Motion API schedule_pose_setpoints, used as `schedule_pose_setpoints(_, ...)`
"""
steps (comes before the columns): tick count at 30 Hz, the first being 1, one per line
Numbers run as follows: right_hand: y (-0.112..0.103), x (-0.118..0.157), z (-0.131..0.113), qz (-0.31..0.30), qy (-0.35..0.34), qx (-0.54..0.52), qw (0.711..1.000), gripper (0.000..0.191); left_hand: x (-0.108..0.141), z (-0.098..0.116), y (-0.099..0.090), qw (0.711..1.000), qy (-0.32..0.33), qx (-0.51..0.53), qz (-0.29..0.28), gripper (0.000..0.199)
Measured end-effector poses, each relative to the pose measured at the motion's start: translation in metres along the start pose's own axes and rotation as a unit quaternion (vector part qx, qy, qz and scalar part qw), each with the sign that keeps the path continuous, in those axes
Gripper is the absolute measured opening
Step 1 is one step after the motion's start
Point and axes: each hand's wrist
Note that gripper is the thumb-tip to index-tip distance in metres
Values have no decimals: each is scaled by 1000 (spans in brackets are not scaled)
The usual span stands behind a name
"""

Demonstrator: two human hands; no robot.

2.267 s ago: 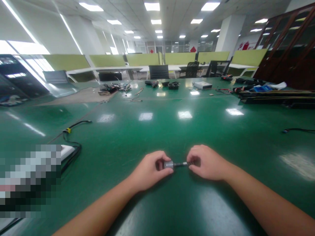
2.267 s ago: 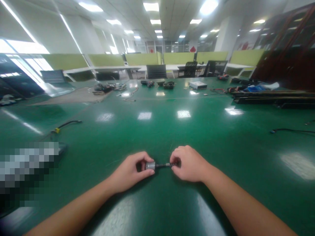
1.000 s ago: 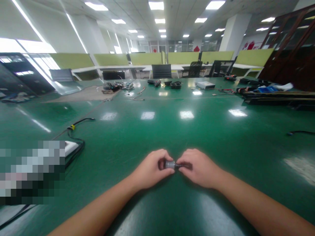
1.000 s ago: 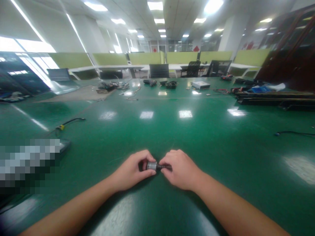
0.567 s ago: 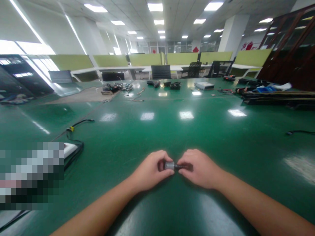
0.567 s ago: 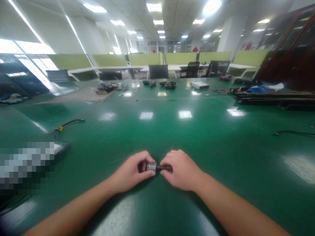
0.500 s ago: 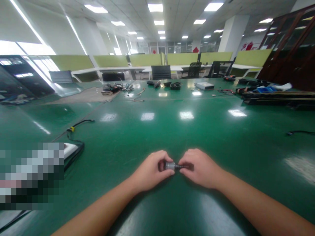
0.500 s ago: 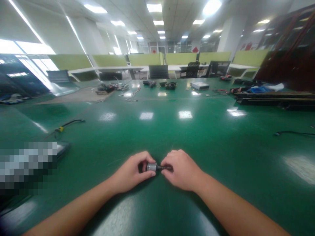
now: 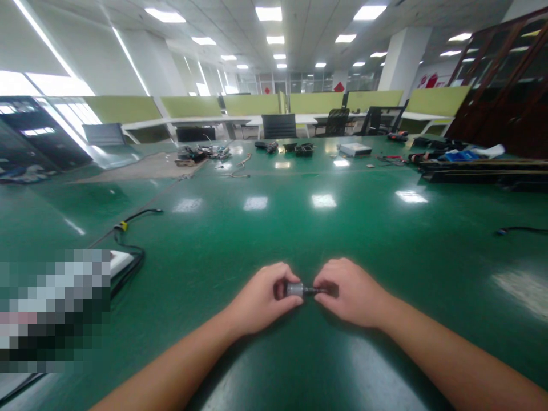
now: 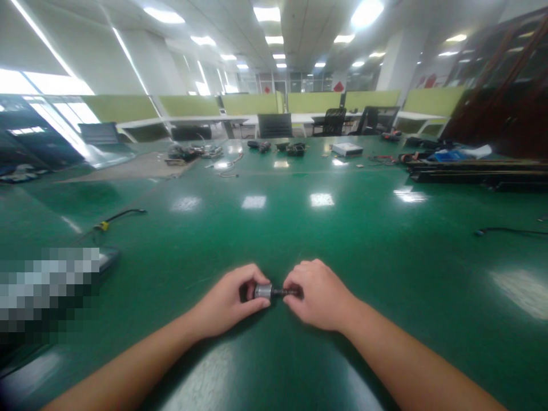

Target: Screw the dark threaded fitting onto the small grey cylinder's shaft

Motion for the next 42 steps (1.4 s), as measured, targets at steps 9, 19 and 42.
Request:
schedule_pose_setpoints(9, -4, 2, 2, -6, 6, -1, 1000, 5, 0, 0, 0, 1000, -7, 5, -4, 19)
schedule_pose_setpoints(19, -8, 1, 9, -18, -1, -22, 1000, 5, 0, 2, 0, 1000, -10, 6, -5, 19)
schedule_pose_setpoints(42, -26, -1, 27, -73, 26, -57, 995, 5, 1, -1, 1, 1000, -7, -2, -12, 19)
Point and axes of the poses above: each hand's wrist, its own x-axis away from the middle knuckle, its own y-axis out of the palm, z = x × y, and after that the axes turned 13 degrees about y, right-handed
